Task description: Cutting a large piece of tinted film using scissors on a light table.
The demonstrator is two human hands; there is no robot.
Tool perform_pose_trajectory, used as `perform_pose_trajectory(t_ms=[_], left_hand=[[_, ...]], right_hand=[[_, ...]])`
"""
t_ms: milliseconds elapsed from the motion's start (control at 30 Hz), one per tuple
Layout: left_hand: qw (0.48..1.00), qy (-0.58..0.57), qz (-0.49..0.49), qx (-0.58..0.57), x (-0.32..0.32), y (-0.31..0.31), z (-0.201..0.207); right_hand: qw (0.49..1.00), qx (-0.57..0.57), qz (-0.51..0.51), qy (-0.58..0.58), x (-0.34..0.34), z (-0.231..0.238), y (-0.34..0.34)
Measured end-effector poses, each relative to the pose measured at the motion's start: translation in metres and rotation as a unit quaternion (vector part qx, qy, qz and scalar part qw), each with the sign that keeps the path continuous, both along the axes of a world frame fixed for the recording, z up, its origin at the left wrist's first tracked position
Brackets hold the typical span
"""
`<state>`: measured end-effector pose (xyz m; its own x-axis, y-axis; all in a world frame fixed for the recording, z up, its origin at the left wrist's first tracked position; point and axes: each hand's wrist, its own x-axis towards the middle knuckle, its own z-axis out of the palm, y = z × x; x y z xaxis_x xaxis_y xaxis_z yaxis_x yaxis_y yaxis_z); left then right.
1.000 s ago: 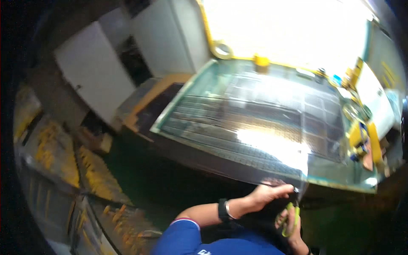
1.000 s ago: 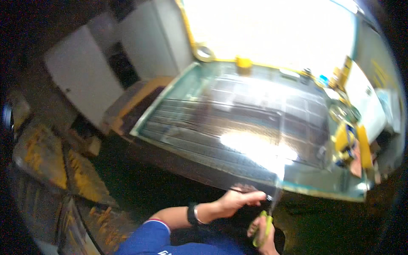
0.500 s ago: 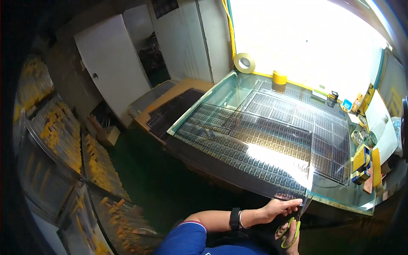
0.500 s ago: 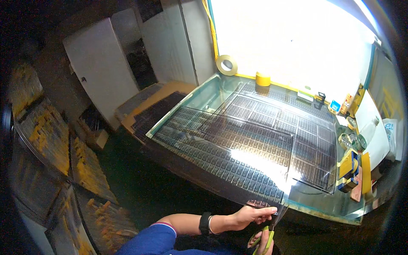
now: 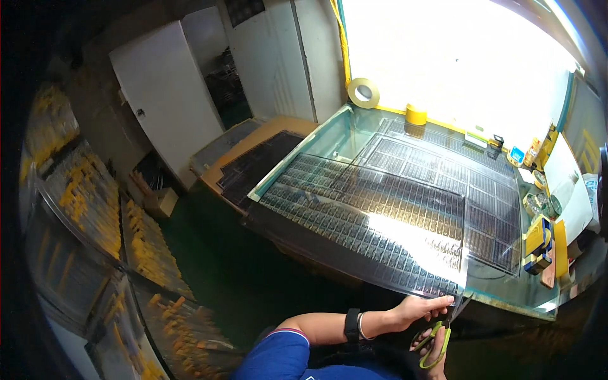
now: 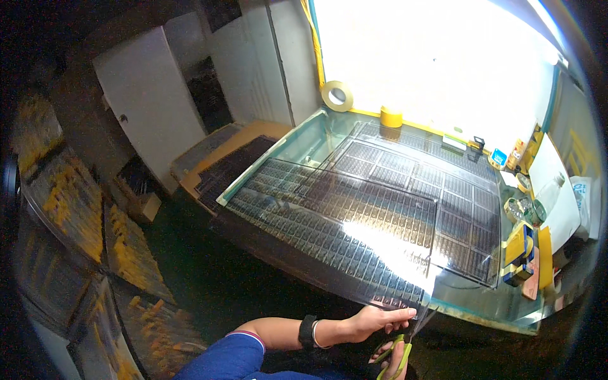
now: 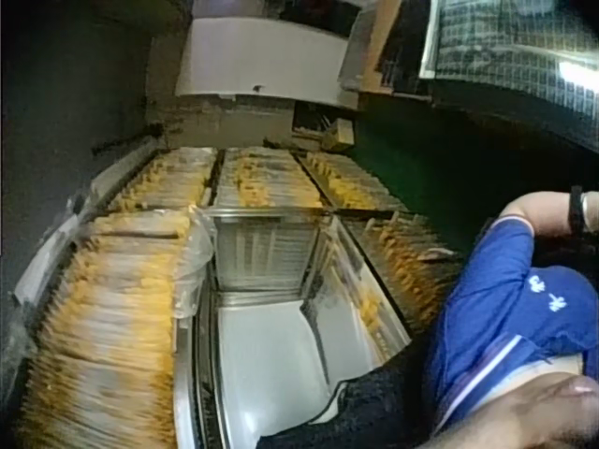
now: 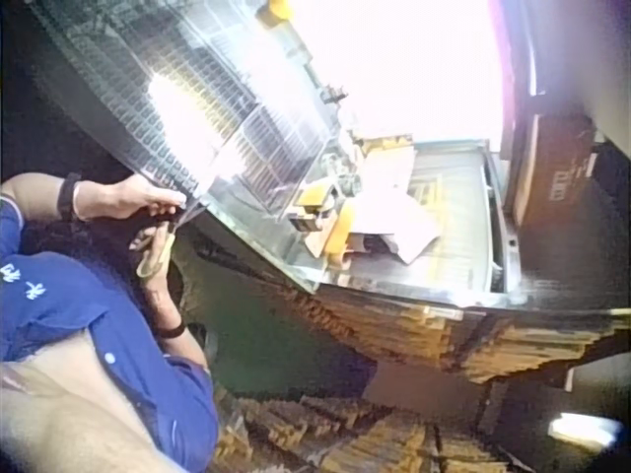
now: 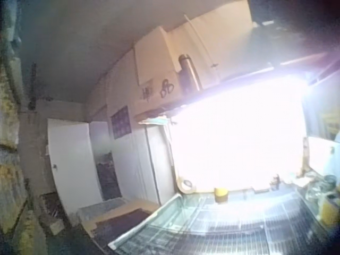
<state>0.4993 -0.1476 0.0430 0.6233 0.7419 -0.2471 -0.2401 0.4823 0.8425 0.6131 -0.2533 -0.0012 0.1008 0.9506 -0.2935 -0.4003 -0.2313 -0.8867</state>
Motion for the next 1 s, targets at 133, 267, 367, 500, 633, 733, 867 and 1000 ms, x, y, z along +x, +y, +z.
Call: perform_pose_trajectory(t_ms=[133,267,367,500,633,733,867,1000], left_hand=[[1.000,0.012,0.003,0.001,-0.002,-0.001,-0.004],[1.000,0.012,-0.007,-0.010,0.006,0.000,0.004],[1.000,0.018,0.005,-0.021,0.003,0.002,0.012],[0.999,0.026,0.031,0.005,-0.007,0.003,0.017],[0.999,0.031,0.041,0.000,-0.001,0.001,0.020],[0.999,0.036,0.033,-0.004,0.004,-0.001,0.022],[0.999,0.040,0.033,-0.004,0.002,-0.002,0.022],[0.999,0.027,0.041,-0.011,0.000,-0.002,0.022]], right_hand=[[0.999,0.012,0.034,-0.041,0.004,0.008,0.001],[0.999,0.003,0.046,-0.008,0.012,-0.002,0.000],[0.996,-0.049,0.009,0.073,-0.002,0.022,0.002],[0.999,-0.027,0.037,0.009,-0.012,0.032,0.007],[0.997,0.006,0.068,-0.023,-0.005,0.039,0.003],[0.998,0.001,0.060,-0.021,-0.003,0.043,0.001],[0.998,0.010,0.066,-0.014,-0.006,0.039,0.001],[0.996,0.018,0.079,-0.043,-0.009,0.038,0.003]])
